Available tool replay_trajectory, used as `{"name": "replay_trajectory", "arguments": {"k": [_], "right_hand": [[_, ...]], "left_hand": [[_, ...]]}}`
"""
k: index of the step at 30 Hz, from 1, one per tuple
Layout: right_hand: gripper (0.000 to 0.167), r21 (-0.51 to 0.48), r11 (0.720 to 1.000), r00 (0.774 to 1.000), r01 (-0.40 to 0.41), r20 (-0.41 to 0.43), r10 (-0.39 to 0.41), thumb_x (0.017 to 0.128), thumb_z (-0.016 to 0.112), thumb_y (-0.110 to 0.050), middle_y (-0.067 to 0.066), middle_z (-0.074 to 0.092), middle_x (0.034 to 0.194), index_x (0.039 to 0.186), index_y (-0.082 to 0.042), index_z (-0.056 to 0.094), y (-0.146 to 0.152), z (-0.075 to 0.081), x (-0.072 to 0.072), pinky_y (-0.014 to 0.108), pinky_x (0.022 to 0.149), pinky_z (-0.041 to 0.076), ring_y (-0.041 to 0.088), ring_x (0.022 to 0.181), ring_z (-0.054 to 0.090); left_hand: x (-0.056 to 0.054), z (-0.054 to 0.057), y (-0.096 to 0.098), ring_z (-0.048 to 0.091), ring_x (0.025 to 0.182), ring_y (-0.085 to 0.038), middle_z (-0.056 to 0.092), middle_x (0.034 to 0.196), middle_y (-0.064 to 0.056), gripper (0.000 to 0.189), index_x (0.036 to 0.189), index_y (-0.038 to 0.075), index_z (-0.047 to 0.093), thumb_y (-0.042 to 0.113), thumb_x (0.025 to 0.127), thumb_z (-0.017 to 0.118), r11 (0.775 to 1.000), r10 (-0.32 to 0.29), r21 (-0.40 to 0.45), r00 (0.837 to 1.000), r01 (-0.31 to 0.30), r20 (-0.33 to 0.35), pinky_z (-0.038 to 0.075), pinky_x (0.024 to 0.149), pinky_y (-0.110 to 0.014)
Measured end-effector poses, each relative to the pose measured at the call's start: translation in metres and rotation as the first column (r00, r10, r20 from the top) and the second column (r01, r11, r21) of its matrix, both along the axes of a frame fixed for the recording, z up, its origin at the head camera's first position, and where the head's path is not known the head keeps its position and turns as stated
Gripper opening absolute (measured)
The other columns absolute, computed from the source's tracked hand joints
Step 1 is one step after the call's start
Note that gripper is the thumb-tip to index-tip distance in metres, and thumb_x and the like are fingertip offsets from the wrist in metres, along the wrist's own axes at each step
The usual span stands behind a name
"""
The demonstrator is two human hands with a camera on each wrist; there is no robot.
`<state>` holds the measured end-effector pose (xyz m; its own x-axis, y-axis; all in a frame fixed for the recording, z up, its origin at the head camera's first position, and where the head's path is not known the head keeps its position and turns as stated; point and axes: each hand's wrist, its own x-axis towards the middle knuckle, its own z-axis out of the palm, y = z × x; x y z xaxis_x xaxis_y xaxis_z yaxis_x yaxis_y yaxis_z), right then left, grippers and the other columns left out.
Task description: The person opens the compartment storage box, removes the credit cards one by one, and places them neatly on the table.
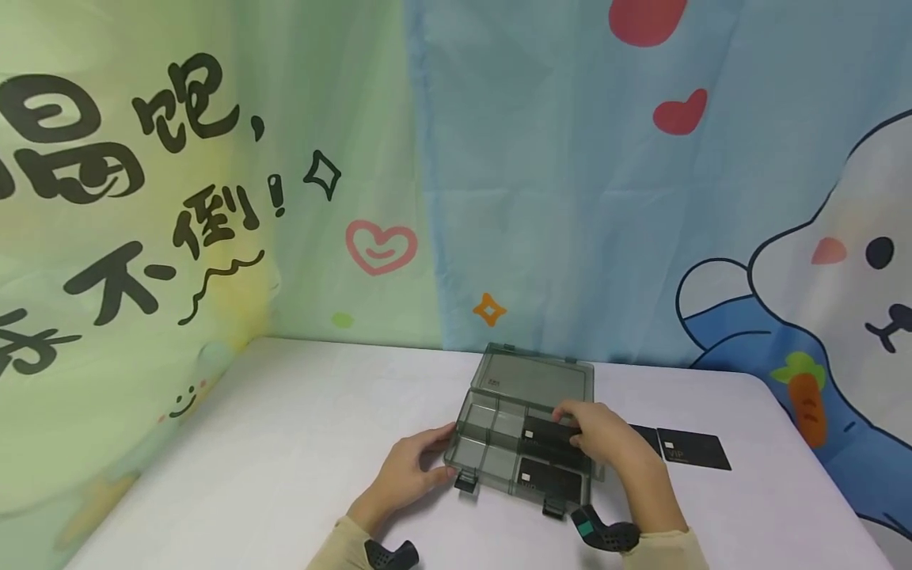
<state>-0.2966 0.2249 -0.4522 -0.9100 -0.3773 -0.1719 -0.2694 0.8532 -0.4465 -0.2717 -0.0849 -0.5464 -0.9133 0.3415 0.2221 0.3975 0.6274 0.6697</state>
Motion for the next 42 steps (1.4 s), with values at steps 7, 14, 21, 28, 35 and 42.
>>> {"name": "replay_trajectory", "arguments": {"k": [7,14,21,28,35,42], "right_hand": [[0.037,-0.035,0.999,0.999,-0.026,0.026,0.027,0.085,0.064,0.002,0.011,0.063,0.106,0.119,-0.012,0.060,0.010,-0.008,-0.006,0.041,0.072,0.055,0.027,0.094,0.062],[0.032,-0.062,0.998,0.997,-0.034,-0.074,0.029,0.085,0.064,0.002,0.010,0.068,0.102,0.114,-0.011,0.065,0.016,-0.020,-0.012,0.042,0.074,0.057,0.025,0.090,0.066],[0.030,-0.090,0.996,0.986,-0.029,-0.167,0.014,0.085,0.063,0.004,0.017,0.069,0.109,0.112,-0.009,0.067,0.014,-0.028,-0.015,0.044,0.079,0.058,0.034,0.099,0.066],[0.033,-0.157,0.988,0.976,-0.014,-0.216,-0.020,0.085,0.061,0.008,0.015,0.068,0.114,0.113,-0.007,0.067,0.009,-0.035,-0.020,0.041,0.082,0.057,0.033,0.104,0.065],[0.033,-0.161,0.987,0.971,0.003,-0.237,-0.042,0.085,0.061,0.007,0.011,0.068,0.113,0.113,-0.009,0.068,0.002,-0.041,-0.024,0.041,0.082,0.057,0.031,0.105,0.065],[0.031,-0.194,0.981,0.962,-0.019,-0.271,-0.035,0.085,0.062,0.005,0.009,0.070,0.111,0.112,-0.009,0.068,0.000,-0.041,-0.025,0.037,0.081,0.058,0.028,0.102,0.066]], "left_hand": [[0.002,0.001,-0.001,0.056,0.123,-0.019,0.064,0.127,0.004,0.066,0.138,0.017,0.049,0.036,0.078,0.070,1.000,-0.001,-0.003,1.000,0.001,-0.013,0.042,0.108,-0.043],[0.002,0.002,-0.001,0.057,0.123,-0.020,0.064,0.127,0.002,0.064,0.137,0.015,0.050,0.034,0.078,0.069,1.000,-0.015,0.011,0.999,0.015,-0.038,0.043,0.108,-0.042],[0.004,0.002,-0.001,0.057,0.122,-0.021,0.063,0.127,0.000,0.062,0.134,0.010,0.052,0.032,0.079,0.068,0.998,-0.042,0.043,0.998,0.044,-0.050,0.041,0.109,-0.041],[0.003,-0.006,-0.004,0.056,0.121,-0.021,0.062,0.126,-0.002,0.059,0.129,0.007,0.052,0.033,0.079,0.071,0.997,-0.057,0.045,0.990,0.063,-0.130,0.042,0.108,-0.039],[0.007,-0.010,-0.004,0.057,0.120,-0.026,0.061,0.128,-0.008,0.062,0.129,0.003,0.051,0.031,0.079,0.073,0.998,-0.024,0.059,0.980,0.036,-0.196,0.044,0.105,-0.043],[0.016,-0.006,-0.003,0.057,0.121,-0.026,0.061,0.129,-0.008,0.063,0.131,0.003,0.050,0.026,0.078,0.074,0.997,0.019,0.080,0.988,-0.006,-0.153,0.043,0.106,-0.043]]}}
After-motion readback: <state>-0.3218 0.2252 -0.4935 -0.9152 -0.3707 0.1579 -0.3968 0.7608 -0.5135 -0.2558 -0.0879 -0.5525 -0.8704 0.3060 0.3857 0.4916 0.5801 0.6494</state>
